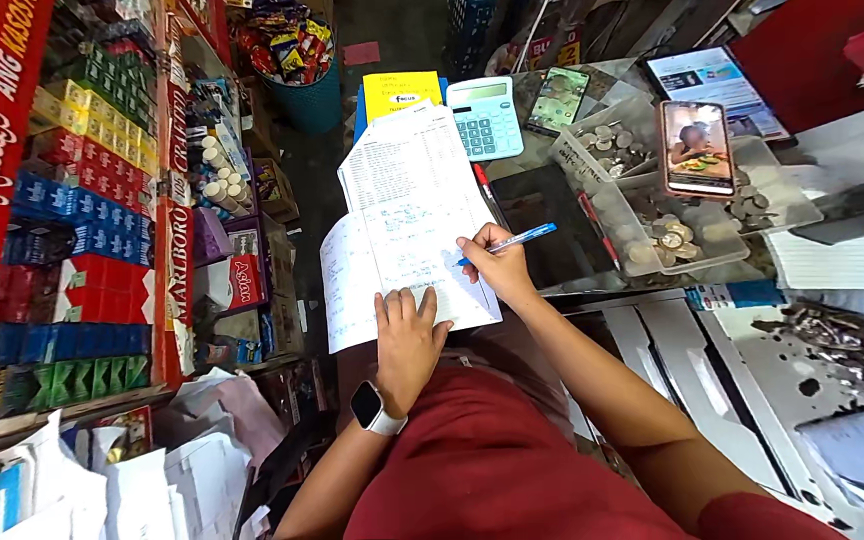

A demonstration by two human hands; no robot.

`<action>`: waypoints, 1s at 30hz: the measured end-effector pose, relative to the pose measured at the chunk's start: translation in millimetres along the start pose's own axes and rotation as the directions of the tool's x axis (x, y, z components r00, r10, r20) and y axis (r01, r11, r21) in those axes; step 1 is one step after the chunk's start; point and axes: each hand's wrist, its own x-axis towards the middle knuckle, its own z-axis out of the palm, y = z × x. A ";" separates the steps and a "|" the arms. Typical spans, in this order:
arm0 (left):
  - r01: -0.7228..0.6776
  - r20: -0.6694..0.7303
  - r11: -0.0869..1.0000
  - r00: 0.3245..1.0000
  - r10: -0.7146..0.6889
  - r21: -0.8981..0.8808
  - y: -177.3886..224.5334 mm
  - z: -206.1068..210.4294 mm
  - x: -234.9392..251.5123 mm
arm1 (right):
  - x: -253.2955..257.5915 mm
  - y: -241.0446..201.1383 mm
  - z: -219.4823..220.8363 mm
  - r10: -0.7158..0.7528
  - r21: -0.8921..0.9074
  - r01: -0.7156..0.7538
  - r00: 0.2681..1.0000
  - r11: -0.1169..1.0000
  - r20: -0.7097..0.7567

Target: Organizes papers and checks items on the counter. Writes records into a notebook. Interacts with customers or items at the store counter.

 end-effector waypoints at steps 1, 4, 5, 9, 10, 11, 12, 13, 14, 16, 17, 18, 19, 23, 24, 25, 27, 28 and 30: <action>-0.002 -0.009 1.000 1.000 0.002 0.015 1.5 -0.4 0.5 | -2.2 0.3 0.5 -0.004 -0.016 0.004 1.000 1.000 0.008; 0.012 0.030 0.999 0.999 -0.014 0.043 6.4 -2.2 0.6 | -3.9 11.4 1.5 -0.053 -0.037 0.053 0.998 0.998 0.026; 0.016 0.040 0.999 0.999 -0.018 0.044 7.3 -1.0 0.0 | -4.3 16.4 1.6 -0.075 -0.041 0.077 0.997 0.996 0.031; 0.024 0.059 0.997 0.998 -0.028 0.075 8.8 3.0 0.9 | -5.4 19.3 1.9 -0.125 -0.078 0.128 0.991 0.989 0.051; 0.021 0.054 0.996 0.998 -0.025 0.084 8.6 4.0 1.0 | -5.9 18.5 2.7 -0.136 -0.097 0.141 0.989 0.985 0.054; 0.019 0.051 0.996 0.998 -0.023 0.088 8.5 4.4 1.3 | -5.6 18.2 3.8 -0.156 -0.119 0.162 0.986 0.980 0.056; 0.016 0.053 0.996 0.998 -0.021 0.087 8.5 4.4 1.6 | -4.0 18.8 5.2 -0.183 -0.133 0.190 0.981 0.973 0.060; 0.016 0.056 0.996 0.998 -0.021 0.085 8.5 4.5 1.8 | -1.0 21.3 6.8 -0.219 -0.137 0.226 0.974 0.965 0.061; 0.016 0.058 0.996 0.998 -0.021 0.085 8.5 4.4 1.9 | 0.8 25.1 7.9 -0.245 -0.137 0.252 0.967 0.958 0.065; 0.014 0.052 0.996 0.998 -0.019 0.084 8.2 4.6 2.0 | 1.9 30.3 8.7 -0.272 -0.146 0.280 0.959 0.949 0.073; 0.013 0.049 0.996 0.999 -0.017 0.085 7.9 4.8 1.9 | 1.8 30.7 8.9 -0.279 -0.153 0.287 0.958 0.946 0.070; 0.011 0.049 0.996 0.999 -0.015 0.085 7.7 4.7 1.9 | 1.5 30.9 9.3 -0.286 -0.164 0.293 0.956 0.942 0.066; 0.009 0.048 0.996 0.999 -0.013 0.086 7.4 4.6 2.1 | 1.2 30.7 9.9 -0.295 -0.182 0.302 0.953 0.936 0.066; 0.008 0.057 0.996 0.998 -0.013 0.086 7.0 4.6 2.8 | 0.2 30.8 9.7 -0.324 -0.213 0.334 0.942 0.918 0.083; 0.011 0.059 0.996 0.998 -0.016 0.086 7.0 4.1 3.0 | 0.1 30.7 9.6 -0.320 -0.212 0.331 0.944 0.920 0.082; 0.013 0.061 0.996 0.998 -0.018 0.084 7.0 3.8 2.7 | -0.9 30.4 9.7 -0.313 -0.218 0.322 0.947 0.921 0.077; 0.011 0.055 0.997 0.998 -0.015 0.073 6.6 3.5 2.7 | -2.4 29.8 9.8 -0.309 -0.244 0.316 0.949 0.917 0.066; 0.010 0.054 0.998 0.998 -0.013 0.058 6.2 3.6 2.8 | -0.9 31.0 9.9 -0.327 -0.250 0.333 0.943 0.909 0.066; 0.011 0.064 0.999 0.998 -0.014 0.047 6.1 2.7 2.7 | -0.4 32.1 9.9 -0.344 -0.254 0.350 0.936 0.902 0.069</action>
